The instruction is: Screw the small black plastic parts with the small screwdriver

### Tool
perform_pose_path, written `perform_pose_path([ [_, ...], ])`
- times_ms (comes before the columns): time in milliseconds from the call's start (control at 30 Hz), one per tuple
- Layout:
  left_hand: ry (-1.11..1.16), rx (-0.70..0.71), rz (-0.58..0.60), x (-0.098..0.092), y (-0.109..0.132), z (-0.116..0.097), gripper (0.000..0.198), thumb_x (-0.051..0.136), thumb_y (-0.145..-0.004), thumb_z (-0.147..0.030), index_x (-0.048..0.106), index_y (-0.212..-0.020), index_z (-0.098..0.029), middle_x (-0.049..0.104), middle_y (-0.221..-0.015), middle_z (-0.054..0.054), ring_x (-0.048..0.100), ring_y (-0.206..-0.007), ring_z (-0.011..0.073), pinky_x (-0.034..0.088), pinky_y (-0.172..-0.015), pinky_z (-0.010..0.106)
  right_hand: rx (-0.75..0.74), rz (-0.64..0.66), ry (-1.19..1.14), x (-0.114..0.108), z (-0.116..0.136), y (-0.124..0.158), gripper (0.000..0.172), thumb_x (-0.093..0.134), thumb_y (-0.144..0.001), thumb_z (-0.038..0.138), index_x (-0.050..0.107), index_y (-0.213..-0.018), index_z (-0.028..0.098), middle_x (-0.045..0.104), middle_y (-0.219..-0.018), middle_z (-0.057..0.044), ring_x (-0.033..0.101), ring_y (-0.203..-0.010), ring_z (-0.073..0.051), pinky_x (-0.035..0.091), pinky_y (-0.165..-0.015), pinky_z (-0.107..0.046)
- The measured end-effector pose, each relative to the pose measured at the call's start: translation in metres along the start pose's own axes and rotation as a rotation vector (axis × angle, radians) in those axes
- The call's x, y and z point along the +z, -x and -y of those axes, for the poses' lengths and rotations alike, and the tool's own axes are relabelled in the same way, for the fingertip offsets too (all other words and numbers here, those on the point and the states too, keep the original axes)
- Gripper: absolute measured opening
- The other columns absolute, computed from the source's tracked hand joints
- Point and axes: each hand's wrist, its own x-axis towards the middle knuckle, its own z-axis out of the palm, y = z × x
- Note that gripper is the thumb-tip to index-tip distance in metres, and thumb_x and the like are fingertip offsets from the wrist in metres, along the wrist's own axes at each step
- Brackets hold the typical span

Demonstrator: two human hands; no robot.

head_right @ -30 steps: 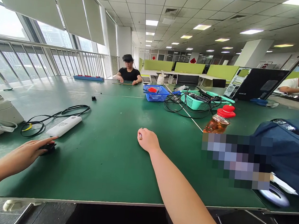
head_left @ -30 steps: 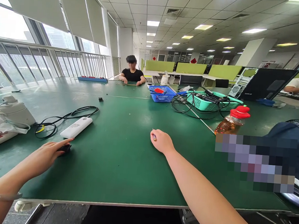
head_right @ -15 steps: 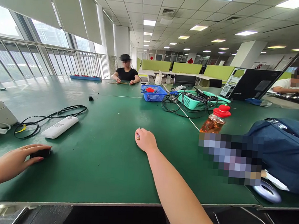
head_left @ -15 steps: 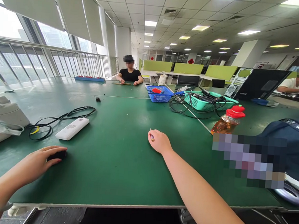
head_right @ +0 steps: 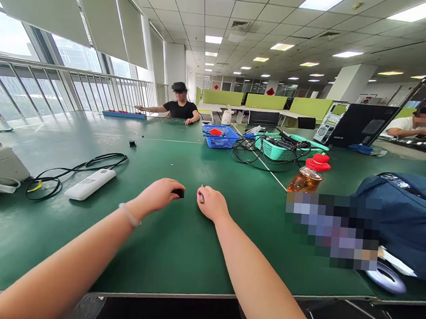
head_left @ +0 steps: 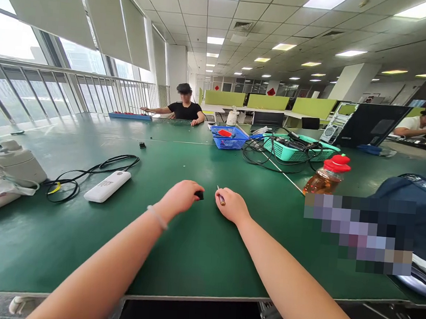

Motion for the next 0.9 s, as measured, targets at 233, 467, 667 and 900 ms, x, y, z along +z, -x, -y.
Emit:
perform_pose_path([
  [233,0.159,-0.001,-0.101,0.053,-0.027,0.006,0.041,0.058,-0.080,-0.011,0.063,-0.119,-0.023,0.069,-0.112,0.008,0.062,-0.106,0.0256,0.046,-0.096,0.036,-0.070,-0.043,-0.031,-0.001,0.000,0.000,0.016,0.050,-0.087,0.023,0.063,-0.097,0.023,0.064,-0.090,-0.002,0.057,-0.070,-0.014,0.037,-0.065,-0.024],
  [467,0.391,-0.169,-0.142,0.059,-0.022,0.020,0.055,0.068,-0.074,-0.019,0.057,-0.128,-0.022,0.069,-0.116,0.007,0.063,-0.107,0.0229,0.047,-0.098,0.034,-0.351,-0.131,-0.101,-0.017,0.013,0.014,0.027,0.045,-0.091,0.034,0.058,-0.071,0.020,0.058,-0.066,-0.002,0.047,-0.061,-0.014,0.034,-0.066,-0.026],
  [667,0.425,-0.171,-0.093,0.059,-0.024,0.023,0.042,0.068,-0.073,-0.019,0.067,-0.116,-0.019,0.069,-0.117,0.007,0.063,-0.108,0.0239,0.047,-0.099,0.035,-0.591,-0.098,-0.001,-0.016,0.031,0.021,0.035,0.044,-0.091,0.039,0.059,-0.067,0.019,0.052,-0.060,-0.001,0.040,-0.057,-0.013,0.028,-0.061,-0.028],
  [900,0.405,-0.167,-0.111,0.061,-0.024,0.022,0.042,0.066,-0.073,-0.016,0.067,-0.115,-0.021,0.070,-0.116,0.006,0.064,-0.106,0.0235,0.048,-0.097,0.034,-0.647,-0.115,0.068,-0.010,0.035,0.019,0.032,0.044,-0.091,0.028,0.060,-0.065,0.018,0.051,-0.061,-0.002,0.040,-0.058,-0.013,0.025,-0.061,-0.028],
])
